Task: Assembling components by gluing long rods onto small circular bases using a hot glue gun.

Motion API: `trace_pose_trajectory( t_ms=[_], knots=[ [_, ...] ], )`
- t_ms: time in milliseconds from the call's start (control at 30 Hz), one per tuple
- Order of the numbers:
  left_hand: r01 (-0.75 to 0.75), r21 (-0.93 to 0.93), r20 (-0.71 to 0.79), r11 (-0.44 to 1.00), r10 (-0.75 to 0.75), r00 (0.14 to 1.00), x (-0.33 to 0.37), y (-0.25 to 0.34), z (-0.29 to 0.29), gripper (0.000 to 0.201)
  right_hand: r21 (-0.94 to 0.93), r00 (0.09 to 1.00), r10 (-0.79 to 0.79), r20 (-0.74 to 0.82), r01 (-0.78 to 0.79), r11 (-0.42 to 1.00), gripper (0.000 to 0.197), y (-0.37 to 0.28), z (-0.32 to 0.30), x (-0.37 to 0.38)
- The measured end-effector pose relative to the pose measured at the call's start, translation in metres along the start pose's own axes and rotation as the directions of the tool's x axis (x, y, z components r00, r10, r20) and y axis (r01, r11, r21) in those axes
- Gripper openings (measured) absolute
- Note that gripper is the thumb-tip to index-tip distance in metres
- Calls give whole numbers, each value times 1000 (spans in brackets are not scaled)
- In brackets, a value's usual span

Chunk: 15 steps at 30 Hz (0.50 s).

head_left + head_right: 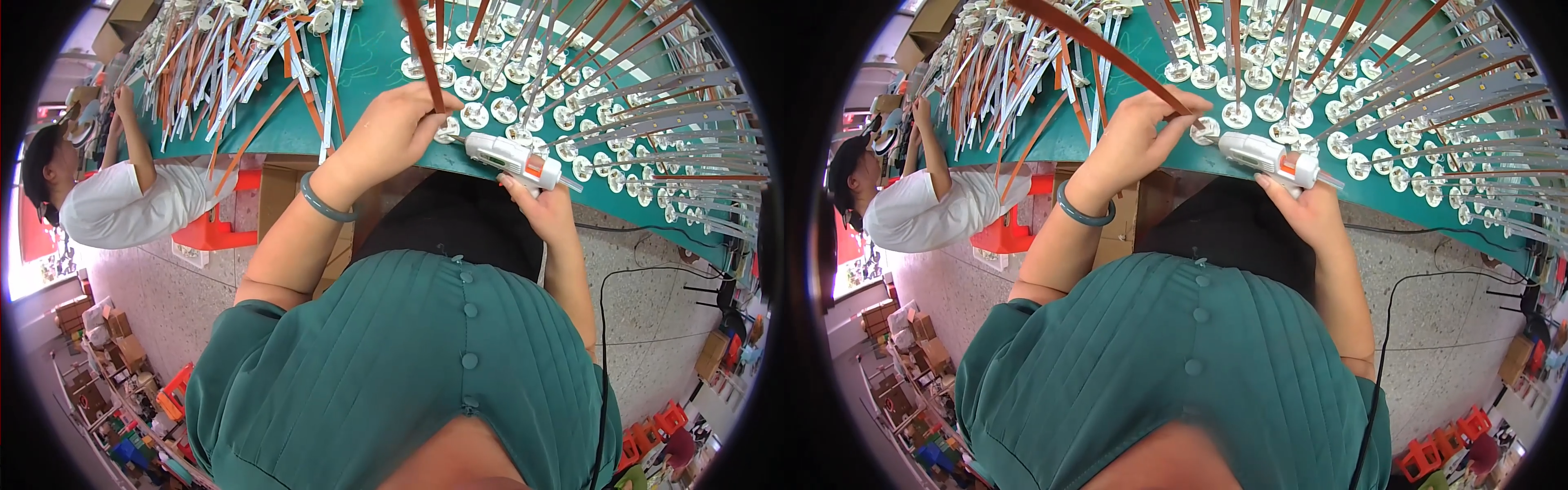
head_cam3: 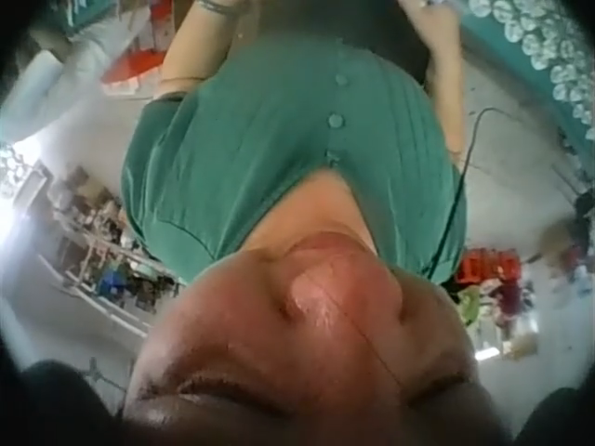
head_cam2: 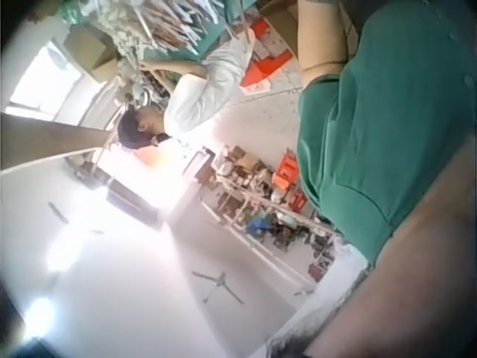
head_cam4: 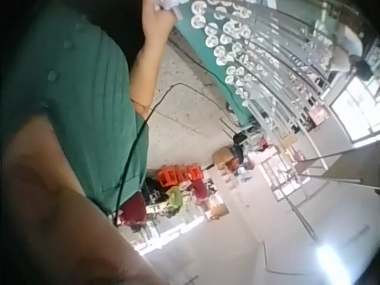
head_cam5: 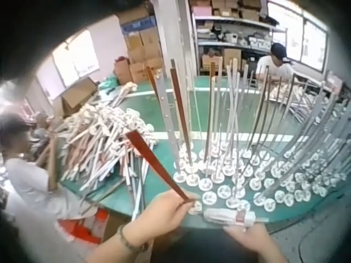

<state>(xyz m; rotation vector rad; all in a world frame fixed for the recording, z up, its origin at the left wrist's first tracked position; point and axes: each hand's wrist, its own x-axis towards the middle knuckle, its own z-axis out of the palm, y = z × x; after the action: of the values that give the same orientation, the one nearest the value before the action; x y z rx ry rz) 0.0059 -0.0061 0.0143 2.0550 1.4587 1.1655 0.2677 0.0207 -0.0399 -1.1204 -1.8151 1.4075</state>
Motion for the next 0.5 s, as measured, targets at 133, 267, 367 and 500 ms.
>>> trace_pose_trajectory(
  t_ms=[133, 267, 367, 500],
  knots=[
    [30, 1, 41, 1000, -30, 999, 0, 1, 2, 19, -78, 998, -57, 16, 58, 995, 31, -6, 2, 3],
    [8, 20, 51, 1000, -9, 999, 2, -1, 4, 18, -69, 1000, -22, 5, 22, 997, 29, -9, 5, 5],
    [-12, 27, 66, 1000, 10, 998, 4, -3, 4, 17, -71, 1000, -7, -23, 5, 997, 29, -6, 8, 6],
    [-14, 32, 91, 999, 11, 996, 5, -4, 4, 16, -65, 999, 22, -32, -24, 998, 29, -9, 8, 5]
  ],
)
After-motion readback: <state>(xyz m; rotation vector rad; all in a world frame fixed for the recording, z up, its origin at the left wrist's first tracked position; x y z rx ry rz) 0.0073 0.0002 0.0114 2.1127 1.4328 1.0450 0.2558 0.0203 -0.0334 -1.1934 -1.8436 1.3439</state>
